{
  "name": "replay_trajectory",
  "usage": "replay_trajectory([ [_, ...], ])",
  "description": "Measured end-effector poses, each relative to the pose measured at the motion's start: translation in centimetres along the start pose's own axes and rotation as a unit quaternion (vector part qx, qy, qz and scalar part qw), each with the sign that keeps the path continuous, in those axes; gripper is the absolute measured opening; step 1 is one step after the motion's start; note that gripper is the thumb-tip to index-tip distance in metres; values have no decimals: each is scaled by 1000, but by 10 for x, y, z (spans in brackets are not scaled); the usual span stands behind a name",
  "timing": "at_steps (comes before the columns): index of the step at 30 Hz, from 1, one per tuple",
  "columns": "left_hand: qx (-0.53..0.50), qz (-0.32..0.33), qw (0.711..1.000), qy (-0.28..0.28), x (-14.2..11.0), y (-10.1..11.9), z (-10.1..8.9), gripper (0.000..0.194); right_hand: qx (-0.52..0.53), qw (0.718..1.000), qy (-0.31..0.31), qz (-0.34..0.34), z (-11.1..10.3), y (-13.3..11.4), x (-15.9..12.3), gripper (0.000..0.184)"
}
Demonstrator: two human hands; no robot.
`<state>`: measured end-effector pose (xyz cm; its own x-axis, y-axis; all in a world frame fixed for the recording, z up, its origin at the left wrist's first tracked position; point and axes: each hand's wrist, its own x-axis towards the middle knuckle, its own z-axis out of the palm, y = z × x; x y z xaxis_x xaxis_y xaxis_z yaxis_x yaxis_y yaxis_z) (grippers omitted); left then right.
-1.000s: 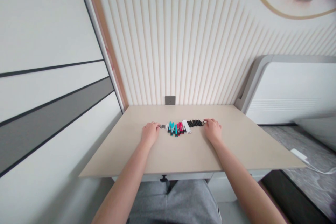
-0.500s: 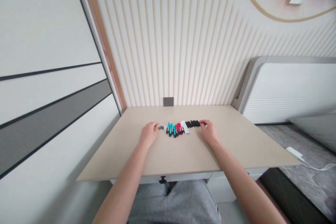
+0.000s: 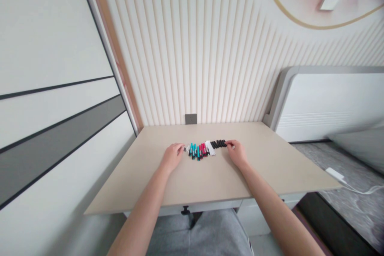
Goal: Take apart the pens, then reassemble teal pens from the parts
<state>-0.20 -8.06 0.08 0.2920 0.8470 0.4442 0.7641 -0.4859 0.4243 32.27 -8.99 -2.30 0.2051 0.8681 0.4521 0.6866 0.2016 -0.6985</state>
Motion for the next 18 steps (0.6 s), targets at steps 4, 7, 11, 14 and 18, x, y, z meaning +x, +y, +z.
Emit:
replay_trajectory([
  [4,0,8,1000,-19,-1,3,-1,26,9,1000,-11,-3,1,1,0,29],
  [7,7,20,999,-41,-1,6,-2,23,14,1000,-17,-7,2,2,0,28],
  [11,26,48,996,-71,-4,9,0,21,9,1000,-20,-9,3,3,0,27],
  [14,50,63,993,-86,-5,8,2,23,8,1000,-23,-12,3,3,-1,27],
  [18,77,64,991,-92,-6,6,3,24,4,999,-28,-15,4,4,-1,27],
])
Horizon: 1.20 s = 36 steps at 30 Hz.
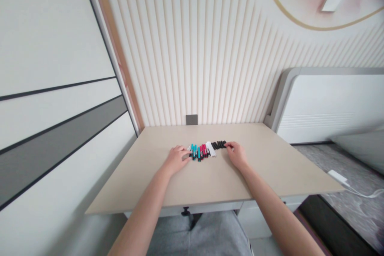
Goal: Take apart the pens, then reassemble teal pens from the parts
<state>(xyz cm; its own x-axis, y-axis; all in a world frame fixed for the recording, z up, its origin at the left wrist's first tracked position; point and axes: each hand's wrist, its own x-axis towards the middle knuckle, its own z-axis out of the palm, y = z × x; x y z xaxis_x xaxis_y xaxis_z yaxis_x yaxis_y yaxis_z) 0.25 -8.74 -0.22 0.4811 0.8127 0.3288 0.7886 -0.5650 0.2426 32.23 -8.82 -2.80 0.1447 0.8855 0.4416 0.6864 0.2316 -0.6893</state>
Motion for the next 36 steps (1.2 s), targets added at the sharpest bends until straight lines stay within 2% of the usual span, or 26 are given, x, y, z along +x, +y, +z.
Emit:
replay_trajectory([
  [9,4,-7,1000,-11,0,4,-4,21,-7,1000,-11,-8,1,0,-1,27],
  [13,21,-6,1000,5,0,6,-3,27,-9,1000,-15,-9,1,0,-2,28],
  [25,35,-6,999,14,-1,8,-3,18,-14,999,-34,-4,2,1,-3,28],
  [36,18,-10,998,54,-1,6,-3,18,-28,998,-50,-2,2,-1,-4,28],
])
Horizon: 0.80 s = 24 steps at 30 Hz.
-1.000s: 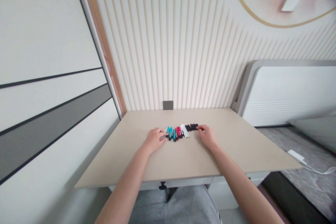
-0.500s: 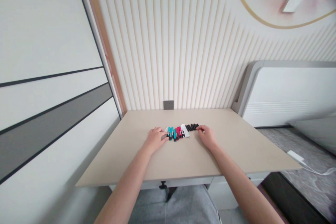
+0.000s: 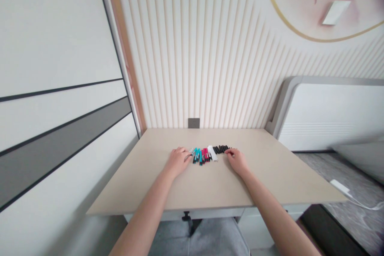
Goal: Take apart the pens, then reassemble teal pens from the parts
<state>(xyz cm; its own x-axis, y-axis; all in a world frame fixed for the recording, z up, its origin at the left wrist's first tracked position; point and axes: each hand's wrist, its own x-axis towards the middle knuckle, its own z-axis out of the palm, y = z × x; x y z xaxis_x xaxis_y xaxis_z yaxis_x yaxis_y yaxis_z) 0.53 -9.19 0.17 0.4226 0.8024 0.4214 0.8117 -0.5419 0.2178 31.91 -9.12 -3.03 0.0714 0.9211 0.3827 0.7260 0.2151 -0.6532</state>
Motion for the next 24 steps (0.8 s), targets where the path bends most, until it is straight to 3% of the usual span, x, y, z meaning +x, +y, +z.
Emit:
replay_trajectory([
  [7,-57,-5,997,59,4,0,-4,24,7,1000,-2,-8,-1,-1,-1,27],
  [12,-159,21,983,88,6,0,-4,25,17,999,-3,-39,-2,-6,-3,25],
  [18,-279,54,958,38,4,13,-3,28,58,979,-74,-180,-2,-31,-15,30],
  [24,-299,60,952,-30,3,21,2,29,-1,960,-130,-247,-6,-50,-22,27],
])
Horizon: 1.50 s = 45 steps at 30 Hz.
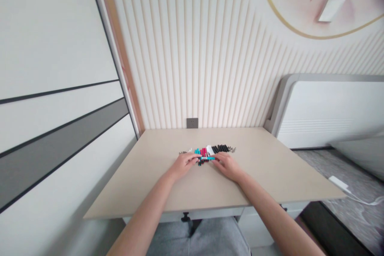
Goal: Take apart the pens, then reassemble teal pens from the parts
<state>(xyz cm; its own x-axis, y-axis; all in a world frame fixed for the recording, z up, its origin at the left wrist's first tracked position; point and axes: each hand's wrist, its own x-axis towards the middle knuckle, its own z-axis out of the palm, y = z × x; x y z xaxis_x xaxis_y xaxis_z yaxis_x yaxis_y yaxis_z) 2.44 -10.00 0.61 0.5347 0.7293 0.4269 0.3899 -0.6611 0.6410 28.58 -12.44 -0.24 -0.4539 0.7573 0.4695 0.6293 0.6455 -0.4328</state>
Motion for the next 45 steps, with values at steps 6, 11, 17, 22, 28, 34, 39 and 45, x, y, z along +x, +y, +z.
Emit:
replay_trajectory([
  [6,32,9,999,-7,-1,1,2,27,-28,1000,-1,-9,0,3,0,25],
  [11,64,9,998,-26,-2,2,2,23,-88,994,-8,-65,3,-2,-1,21],
  [17,115,54,991,-30,-1,-5,-2,20,-101,987,2,-122,10,-18,2,21],
  [22,145,23,984,102,-1,-15,-19,21,-86,995,48,-36,15,-15,20,26],
  [28,183,-33,962,201,-2,-28,-30,13,-116,991,-23,63,35,-8,76,25],
  [34,195,-58,958,200,-3,-30,-27,6,-160,978,-104,78,58,-12,118,26],
  [39,201,-78,955,202,-4,-30,-25,6,-157,977,-125,66,64,-10,127,23],
  [45,196,-94,955,202,-4,-29,-23,5,-148,980,-94,92,57,-8,125,18],
])
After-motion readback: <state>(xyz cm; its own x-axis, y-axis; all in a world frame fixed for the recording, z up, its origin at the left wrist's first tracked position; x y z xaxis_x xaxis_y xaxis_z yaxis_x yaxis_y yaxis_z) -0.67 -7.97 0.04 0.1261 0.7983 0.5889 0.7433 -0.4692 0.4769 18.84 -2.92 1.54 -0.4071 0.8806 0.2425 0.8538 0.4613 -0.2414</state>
